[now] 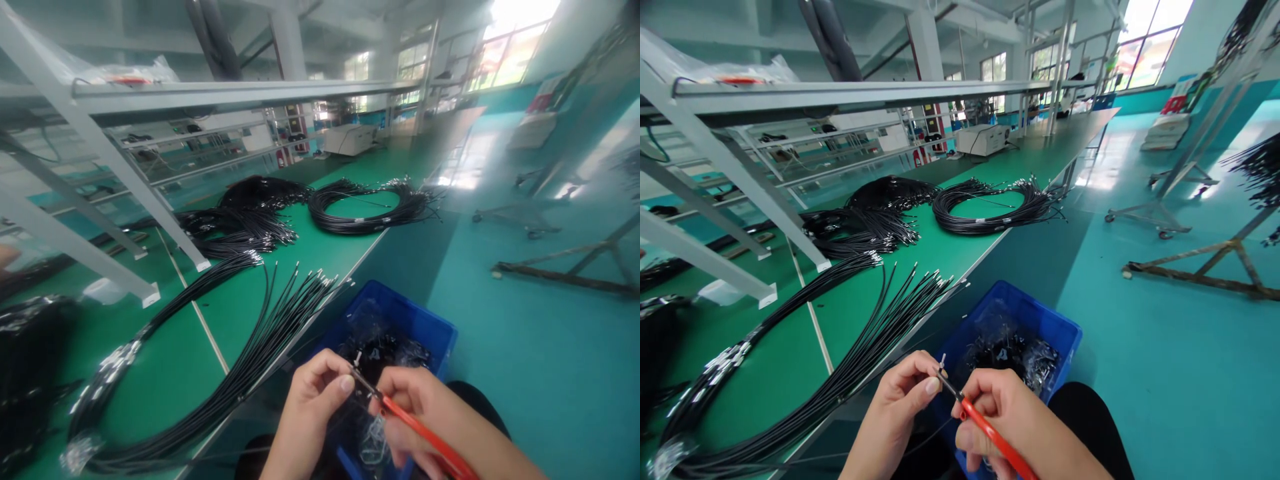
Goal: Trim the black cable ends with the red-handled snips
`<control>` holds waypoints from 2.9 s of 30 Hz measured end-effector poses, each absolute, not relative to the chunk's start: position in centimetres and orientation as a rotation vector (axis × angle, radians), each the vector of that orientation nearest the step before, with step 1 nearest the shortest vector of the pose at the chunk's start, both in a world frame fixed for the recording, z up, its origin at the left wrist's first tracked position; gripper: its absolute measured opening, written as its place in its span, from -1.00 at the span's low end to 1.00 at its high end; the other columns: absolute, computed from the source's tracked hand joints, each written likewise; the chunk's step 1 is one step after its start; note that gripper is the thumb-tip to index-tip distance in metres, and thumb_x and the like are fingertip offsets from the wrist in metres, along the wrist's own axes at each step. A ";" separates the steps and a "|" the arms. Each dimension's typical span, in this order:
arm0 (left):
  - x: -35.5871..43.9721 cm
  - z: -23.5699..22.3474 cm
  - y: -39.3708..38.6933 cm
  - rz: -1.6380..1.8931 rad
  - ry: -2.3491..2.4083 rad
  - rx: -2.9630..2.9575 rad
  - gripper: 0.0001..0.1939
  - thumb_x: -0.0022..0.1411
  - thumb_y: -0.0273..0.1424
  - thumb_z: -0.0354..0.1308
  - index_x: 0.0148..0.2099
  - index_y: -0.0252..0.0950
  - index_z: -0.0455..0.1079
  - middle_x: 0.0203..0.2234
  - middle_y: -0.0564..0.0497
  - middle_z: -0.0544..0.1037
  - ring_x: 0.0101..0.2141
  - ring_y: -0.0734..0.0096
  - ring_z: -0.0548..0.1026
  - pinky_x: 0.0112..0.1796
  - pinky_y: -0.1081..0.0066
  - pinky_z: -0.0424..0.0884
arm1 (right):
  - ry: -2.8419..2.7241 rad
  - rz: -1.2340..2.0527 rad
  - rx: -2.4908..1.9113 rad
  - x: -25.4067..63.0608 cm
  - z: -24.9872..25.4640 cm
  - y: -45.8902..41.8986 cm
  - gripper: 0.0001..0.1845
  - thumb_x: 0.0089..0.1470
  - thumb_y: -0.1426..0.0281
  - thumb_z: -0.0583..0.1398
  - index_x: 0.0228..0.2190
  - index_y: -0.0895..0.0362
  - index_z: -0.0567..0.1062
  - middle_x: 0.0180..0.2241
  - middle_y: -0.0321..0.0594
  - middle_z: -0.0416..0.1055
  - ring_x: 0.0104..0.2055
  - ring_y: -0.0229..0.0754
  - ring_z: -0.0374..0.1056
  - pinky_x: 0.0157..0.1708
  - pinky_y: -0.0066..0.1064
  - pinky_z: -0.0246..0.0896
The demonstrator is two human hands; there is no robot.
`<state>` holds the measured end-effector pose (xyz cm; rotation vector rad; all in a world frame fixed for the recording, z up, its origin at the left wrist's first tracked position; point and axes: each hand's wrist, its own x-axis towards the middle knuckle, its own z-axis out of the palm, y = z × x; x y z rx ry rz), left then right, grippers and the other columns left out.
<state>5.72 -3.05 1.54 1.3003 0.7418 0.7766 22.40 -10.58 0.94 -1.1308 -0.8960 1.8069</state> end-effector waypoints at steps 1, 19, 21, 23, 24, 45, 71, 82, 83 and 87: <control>5.7 1.6 -3.1 0.782 0.762 1.304 -0.91 0.10 -0.39 0.22 -0.40 -0.31 0.42 -0.52 0.08 0.39 -0.45 0.48 0.27 -0.40 0.53 0.21 | -0.918 1.786 -1.167 22.4 1.0 -10.6 -0.82 -0.17 0.49 0.24 -0.41 0.16 0.38 -0.63 -0.32 0.47 -0.79 -0.48 0.09 -0.80 -0.67 -0.08; 7.9 1.8 -6.1 1.100 1.045 1.930 -0.87 0.10 -0.49 0.14 -0.49 -0.26 0.37 -0.59 0.09 0.35 -0.57 0.46 0.33 -0.53 0.50 0.19 | -0.400 1.109 -1.068 18.7 1.6 -9.8 -0.69 -0.09 0.33 0.31 -0.29 0.08 0.34 -0.54 -0.40 0.34 -0.58 -0.35 0.18 -0.53 -0.49 0.11; 7.9 1.6 -6.3 1.147 1.064 1.979 -0.88 0.11 -0.48 0.13 -0.47 -0.26 0.38 -0.59 0.08 0.35 -0.56 0.45 0.34 -0.52 0.48 0.19 | -0.367 1.071 -1.115 18.4 1.8 -9.7 -0.68 -0.14 0.38 0.32 -0.31 0.07 0.35 -0.53 -0.39 0.37 -0.55 -0.34 0.22 -0.51 -0.50 0.14; 7.7 1.6 -6.2 1.128 1.072 1.972 -0.89 0.11 -0.48 0.13 -0.47 -0.26 0.38 -0.58 0.08 0.35 -0.56 0.45 0.34 -0.51 0.49 0.20 | -0.380 1.038 -1.157 18.3 1.8 -9.8 -0.66 -0.19 0.42 0.34 -0.32 0.07 0.37 -0.50 -0.36 0.41 -0.47 -0.29 0.30 -0.44 -0.48 0.19; 7.6 1.7 -6.1 1.097 1.074 1.946 -0.89 0.11 -0.48 0.13 -0.47 -0.26 0.38 -0.58 0.08 0.36 -0.56 0.45 0.33 -0.51 0.49 0.21 | -0.404 1.028 -1.169 18.4 1.8 -9.9 -0.65 -0.21 0.43 0.34 -0.32 0.06 0.38 -0.48 -0.34 0.43 -0.43 -0.26 0.32 -0.39 -0.46 0.21; 6.0 2.3 -3.7 0.852 0.784 1.251 -0.81 0.03 -0.40 0.27 -0.47 -0.34 0.31 -0.58 0.13 0.34 -0.51 0.54 0.25 -0.44 0.55 0.20 | -0.786 1.678 -1.117 20.9 3.1 -12.6 -0.70 -0.05 0.29 0.17 -0.25 0.16 0.33 -0.42 -0.11 0.46 -0.57 -0.30 0.14 -0.51 -0.40 0.00; 5.9 1.4 -3.1 0.863 0.795 1.304 -0.84 0.03 -0.39 0.25 -0.47 -0.31 0.33 -0.59 0.13 0.30 -0.51 0.52 0.22 -0.46 0.54 0.17 | -0.944 1.726 -1.192 21.9 0.2 -10.7 -0.71 -0.25 0.41 0.31 -0.42 0.15 0.36 -0.66 -0.34 0.45 -0.80 -0.49 0.06 -0.82 -0.66 -0.08; 5.6 -1.7 -6.2 0.413 1.021 2.294 -0.90 -0.07 -0.47 0.29 -0.43 -0.18 0.48 -0.51 0.05 0.51 -0.45 0.29 0.46 -0.45 0.42 0.30 | -0.483 1.232 -1.171 24.7 1.9 -12.4 -0.60 -0.28 0.36 0.41 -0.30 0.03 0.47 -0.52 -0.27 0.47 -0.64 -0.34 0.21 -0.65 -0.51 0.11; 5.0 -1.5 -5.6 0.446 1.089 2.300 -0.92 0.01 -0.49 0.22 -0.38 -0.21 0.47 -0.45 -0.01 0.52 -0.38 0.21 0.46 -0.38 0.36 0.31 | -0.472 1.209 -1.172 24.6 2.3 -12.3 -0.60 -0.27 0.37 0.40 -0.29 0.03 0.47 -0.51 -0.28 0.47 -0.64 -0.34 0.19 -0.65 -0.51 0.11; 3.6 -0.8 -2.1 0.577 1.275 2.317 -0.74 0.23 -0.59 -0.09 -0.25 -0.31 0.43 -0.29 -0.12 0.46 -0.10 0.01 0.35 -0.13 0.10 0.19 | -0.538 1.176 -1.108 23.7 2.8 -11.9 -0.75 -0.08 0.36 0.31 -0.28 0.03 0.46 -0.54 -0.30 0.41 -0.64 -0.36 0.14 -0.65 -0.51 0.10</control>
